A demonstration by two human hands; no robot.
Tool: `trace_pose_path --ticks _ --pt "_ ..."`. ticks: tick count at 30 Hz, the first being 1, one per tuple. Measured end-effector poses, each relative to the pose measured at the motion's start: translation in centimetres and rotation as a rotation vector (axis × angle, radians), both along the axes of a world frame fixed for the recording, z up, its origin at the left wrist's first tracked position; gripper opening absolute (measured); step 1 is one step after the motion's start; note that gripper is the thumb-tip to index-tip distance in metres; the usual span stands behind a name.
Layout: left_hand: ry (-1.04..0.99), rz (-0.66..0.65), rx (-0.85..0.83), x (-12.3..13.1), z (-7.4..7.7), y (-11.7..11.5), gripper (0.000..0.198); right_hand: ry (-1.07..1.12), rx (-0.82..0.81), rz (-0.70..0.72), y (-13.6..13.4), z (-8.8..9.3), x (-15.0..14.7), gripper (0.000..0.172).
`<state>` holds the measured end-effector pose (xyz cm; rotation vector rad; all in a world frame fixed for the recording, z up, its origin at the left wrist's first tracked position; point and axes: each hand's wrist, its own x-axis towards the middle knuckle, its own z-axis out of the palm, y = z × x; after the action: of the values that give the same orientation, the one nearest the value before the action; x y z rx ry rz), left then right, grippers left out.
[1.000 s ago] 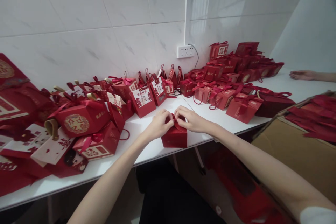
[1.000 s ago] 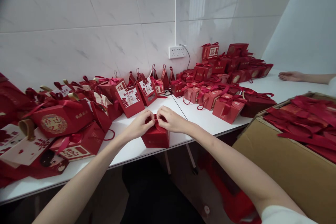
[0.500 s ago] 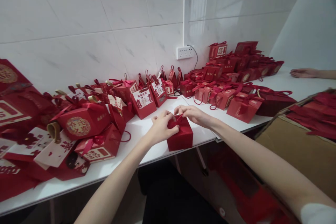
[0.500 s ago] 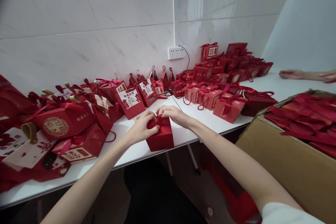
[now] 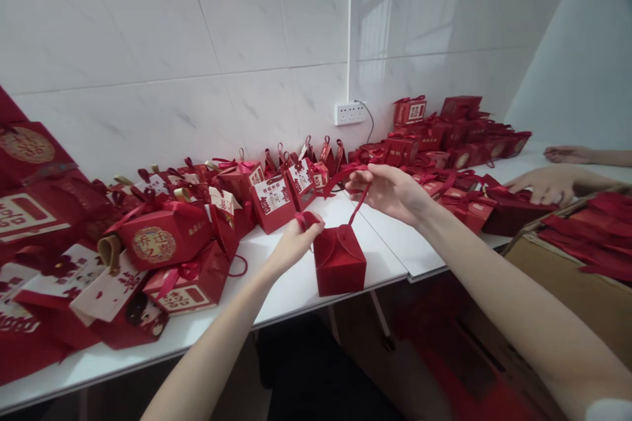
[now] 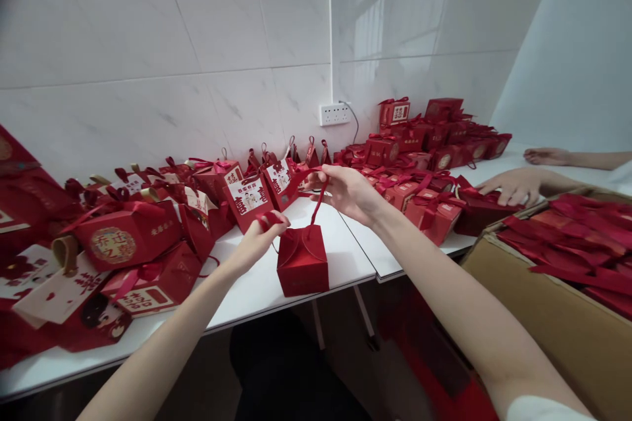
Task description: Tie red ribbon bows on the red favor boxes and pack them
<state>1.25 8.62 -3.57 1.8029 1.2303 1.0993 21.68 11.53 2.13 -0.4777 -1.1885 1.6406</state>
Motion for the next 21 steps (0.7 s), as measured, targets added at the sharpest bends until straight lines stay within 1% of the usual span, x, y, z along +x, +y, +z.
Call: trace_pose_path --ticks 2,4,6,8,12,14,16,17,18,19,21 --pt "-0.084 -0.007 0.0 -0.4 0.8 0.5 0.017 -0.023 0.032 -0.052 0.1 0.4 -0.1 0.021" --pt "-0.139 -0.023 -0.003 -0.9 1.8 0.9 0.021 -0.042 0.055 -0.073 0.2 0.5 -0.2 0.014" --pt "-0.128 -0.042 -0.024 -1.5 2.9 0.9 0.025 -0.058 0.068 -0.072 0.2 0.4 -0.3 0.01" --pt "0.001 -0.064 -0.061 -2.3 3.9 0.5 0.03 -0.063 0.08 -0.07 0.2 0.3 -0.3 0.008" --pt "0.409 -0.087 -0.113 -4.4 5.9 -0.3 0.031 -0.036 0.121 -0.085 0.2 0.7 -0.1 0.008" --pt "0.537 -0.07 -0.116 -5.6 6.6 -0.4 0.031 -0.018 0.137 -0.092 0.3 1.1 -0.1 0.009" --pt "0.599 -0.041 -0.134 -6.8 7.0 -0.2 0.034 -0.017 0.145 -0.09 0.4 1.3 -0.3 0.01" --pt "0.594 -0.026 -0.143 -7.3 7.1 -0.1 0.035 -0.023 0.15 -0.086 0.5 1.4 -0.4 0.01" --pt "0.548 -0.015 -0.141 -7.7 7.2 0.0 0.036 -0.032 0.157 -0.082 0.6 1.4 -0.6 0.01" --pt "0.456 -0.01 -0.134 -7.9 7.1 0.1 0.036 -0.041 0.169 -0.081 0.7 1.4 -0.8 0.01" --pt "0.171 -0.026 -0.123 -8.1 7.0 0.3 0.033 -0.058 0.201 -0.088 0.8 1.2 -1.2 0.011"
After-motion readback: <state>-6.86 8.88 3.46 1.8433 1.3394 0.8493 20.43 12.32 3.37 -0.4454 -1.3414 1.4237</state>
